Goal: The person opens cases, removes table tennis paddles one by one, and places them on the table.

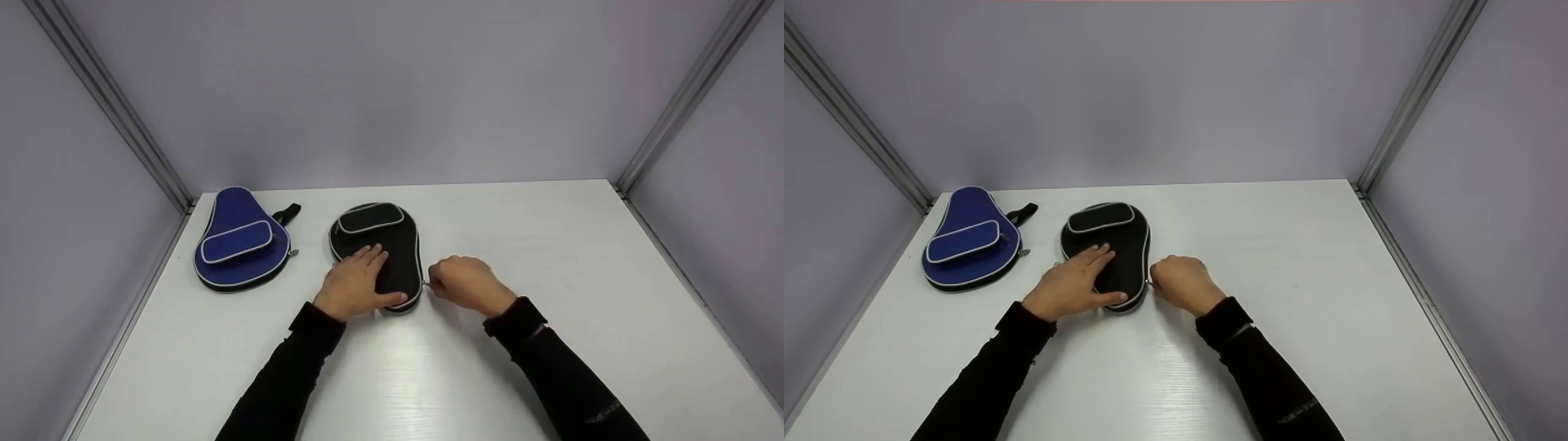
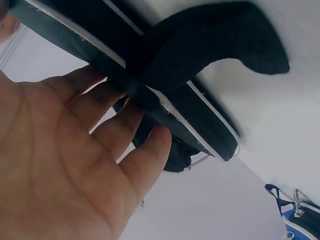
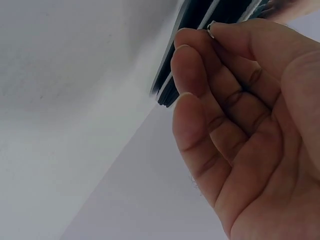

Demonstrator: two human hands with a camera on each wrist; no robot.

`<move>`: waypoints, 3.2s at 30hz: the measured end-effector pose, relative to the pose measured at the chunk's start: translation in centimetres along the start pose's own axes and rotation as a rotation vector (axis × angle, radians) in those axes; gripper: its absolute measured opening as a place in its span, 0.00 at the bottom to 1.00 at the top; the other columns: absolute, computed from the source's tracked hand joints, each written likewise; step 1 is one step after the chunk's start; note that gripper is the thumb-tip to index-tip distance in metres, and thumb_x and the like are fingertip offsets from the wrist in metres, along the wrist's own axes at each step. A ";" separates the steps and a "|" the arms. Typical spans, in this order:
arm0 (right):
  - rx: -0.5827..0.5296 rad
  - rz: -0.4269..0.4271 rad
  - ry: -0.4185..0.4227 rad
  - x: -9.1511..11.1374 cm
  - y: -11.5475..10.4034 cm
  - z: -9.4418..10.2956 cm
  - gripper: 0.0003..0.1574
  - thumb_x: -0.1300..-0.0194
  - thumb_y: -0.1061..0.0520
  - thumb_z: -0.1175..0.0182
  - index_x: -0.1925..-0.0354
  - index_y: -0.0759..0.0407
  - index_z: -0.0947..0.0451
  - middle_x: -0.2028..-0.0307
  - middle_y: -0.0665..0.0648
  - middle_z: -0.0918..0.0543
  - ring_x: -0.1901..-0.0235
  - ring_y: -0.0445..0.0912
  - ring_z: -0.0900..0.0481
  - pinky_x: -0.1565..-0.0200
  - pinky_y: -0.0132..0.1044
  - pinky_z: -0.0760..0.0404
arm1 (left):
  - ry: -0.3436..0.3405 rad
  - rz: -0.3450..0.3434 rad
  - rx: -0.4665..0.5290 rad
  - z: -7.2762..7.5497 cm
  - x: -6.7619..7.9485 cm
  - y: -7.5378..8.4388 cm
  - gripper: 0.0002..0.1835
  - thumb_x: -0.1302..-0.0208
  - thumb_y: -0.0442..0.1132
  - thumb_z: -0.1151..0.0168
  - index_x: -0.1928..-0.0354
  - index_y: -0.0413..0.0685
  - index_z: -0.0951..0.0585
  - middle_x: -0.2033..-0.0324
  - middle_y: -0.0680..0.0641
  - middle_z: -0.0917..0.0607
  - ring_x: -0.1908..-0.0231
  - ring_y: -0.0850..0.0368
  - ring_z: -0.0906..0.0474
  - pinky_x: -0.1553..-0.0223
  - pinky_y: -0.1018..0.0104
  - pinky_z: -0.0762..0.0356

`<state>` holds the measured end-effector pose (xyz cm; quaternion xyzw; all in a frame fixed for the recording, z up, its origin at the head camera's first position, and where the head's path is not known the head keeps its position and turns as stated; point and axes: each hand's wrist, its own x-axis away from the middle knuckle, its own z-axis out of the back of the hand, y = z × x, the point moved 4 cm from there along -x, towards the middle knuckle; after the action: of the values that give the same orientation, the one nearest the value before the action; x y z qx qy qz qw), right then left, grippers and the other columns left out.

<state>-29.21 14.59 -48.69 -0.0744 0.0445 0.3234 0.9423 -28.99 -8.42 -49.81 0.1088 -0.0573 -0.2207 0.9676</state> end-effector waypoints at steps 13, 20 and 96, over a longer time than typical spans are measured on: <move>0.030 0.068 -0.016 -0.1 -1.2 0.0 0.14 0.31 0.64 0.23 0.72 0.52 0.15 0.75 0.51 0.13 0.77 0.40 0.26 0.77 0.41 0.21 | 0.003 0.063 -0.007 0.0 -0.2 -0.9 0.61 0.22 0.81 0.37 0.07 0.41 0.35 0.06 0.37 0.37 0.06 0.36 0.41 0.06 0.37 0.39; 0.049 0.088 0.066 -0.2 -0.2 0.2 0.18 0.38 0.65 0.21 0.76 0.51 0.19 0.78 0.47 0.18 0.76 0.37 0.32 0.76 0.37 0.23 | 0.033 0.057 -0.063 0.2 0.2 -0.6 0.58 0.20 0.79 0.38 0.09 0.39 0.31 0.09 0.36 0.31 0.08 0.35 0.35 0.08 0.37 0.34; 0.004 -0.083 0.018 0.7 3.9 1.0 0.13 0.30 0.67 0.25 0.72 0.56 0.13 0.76 0.50 0.16 0.74 0.41 0.32 0.74 0.36 0.30 | 0.059 0.006 -0.279 0.1 -0.3 -1.4 0.41 0.12 0.67 0.39 0.06 0.67 0.34 0.08 0.50 0.31 0.05 0.41 0.41 0.10 0.22 0.38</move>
<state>-31.02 18.24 -48.29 -0.0774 0.0505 0.2834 0.9545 -29.86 -9.58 -50.12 -0.0204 0.0020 -0.2205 0.9752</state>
